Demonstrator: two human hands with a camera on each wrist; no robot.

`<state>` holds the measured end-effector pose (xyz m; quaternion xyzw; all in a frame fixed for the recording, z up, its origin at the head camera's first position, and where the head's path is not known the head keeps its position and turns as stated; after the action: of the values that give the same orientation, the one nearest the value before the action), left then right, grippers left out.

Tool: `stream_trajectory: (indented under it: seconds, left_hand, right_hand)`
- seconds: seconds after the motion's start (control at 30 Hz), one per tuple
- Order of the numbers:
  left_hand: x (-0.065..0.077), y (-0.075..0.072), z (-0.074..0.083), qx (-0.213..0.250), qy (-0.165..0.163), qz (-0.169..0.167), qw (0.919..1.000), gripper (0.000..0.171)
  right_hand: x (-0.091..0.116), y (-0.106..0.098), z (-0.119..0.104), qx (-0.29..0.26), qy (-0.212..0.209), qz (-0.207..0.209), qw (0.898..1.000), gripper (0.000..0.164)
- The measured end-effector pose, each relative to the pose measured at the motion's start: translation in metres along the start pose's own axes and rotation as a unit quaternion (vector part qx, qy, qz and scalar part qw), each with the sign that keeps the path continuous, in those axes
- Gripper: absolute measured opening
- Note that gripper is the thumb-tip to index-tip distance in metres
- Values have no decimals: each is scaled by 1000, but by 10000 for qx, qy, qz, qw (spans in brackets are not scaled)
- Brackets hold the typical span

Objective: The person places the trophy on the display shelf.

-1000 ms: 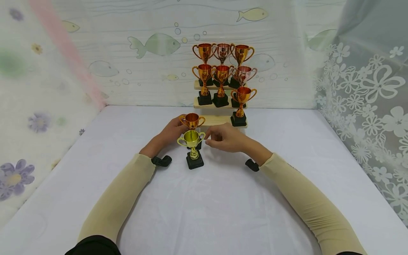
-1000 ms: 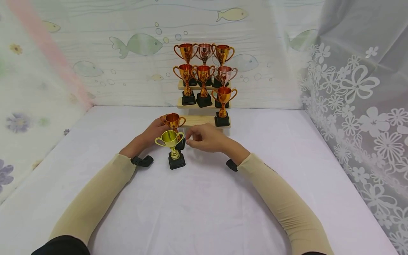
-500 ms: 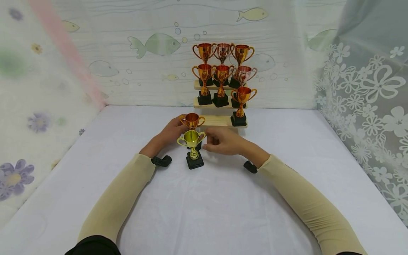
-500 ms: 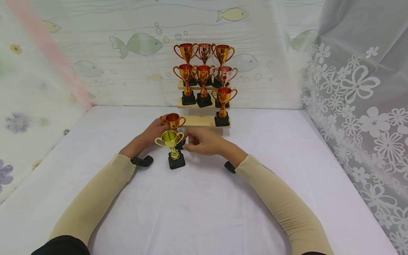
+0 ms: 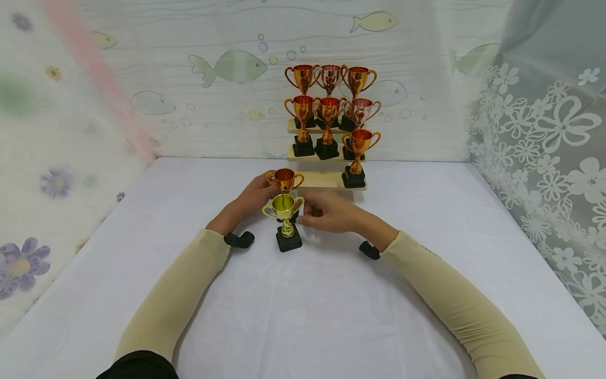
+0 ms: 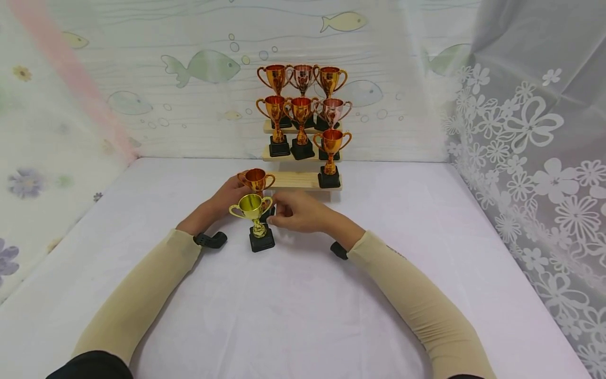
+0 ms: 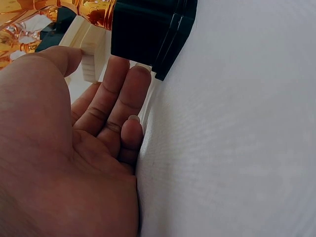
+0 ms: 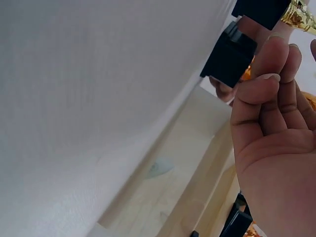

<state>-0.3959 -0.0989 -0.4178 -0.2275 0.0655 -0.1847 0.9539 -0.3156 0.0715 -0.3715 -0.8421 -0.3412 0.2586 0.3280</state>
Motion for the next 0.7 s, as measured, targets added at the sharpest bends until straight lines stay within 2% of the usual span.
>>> stream_trajectory:
  seconds: [0.1, 0.27, 0.7]
  left_hand:
    - [-2, 0, -5, 24, 93, 36, 9999, 46]
    - [-1, 0, -3, 5, 293, 76, 9995, 43]
    - [-1, 0, -4, -49, 226, 99, 9997, 44]
  right_hand:
    - [0, 1, 1, -114, 104, -25, 9999, 17]
    - [-1, 3, 0, -414, 239, -64, 9988, 15]
    - [0, 12, -6, -672, 225, -222, 9972, 25]
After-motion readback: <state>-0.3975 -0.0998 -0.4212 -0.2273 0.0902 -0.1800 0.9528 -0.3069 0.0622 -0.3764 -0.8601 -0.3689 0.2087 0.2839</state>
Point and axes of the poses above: each hand's wrist, its own x-axis away from the middle knuckle, its own y-axis out of the palm, z = x × y, the point moved 7 cm from there along -x, towards the middle knuckle, and after that the axes turned 2 degrees about z, right-handed, at the moved point
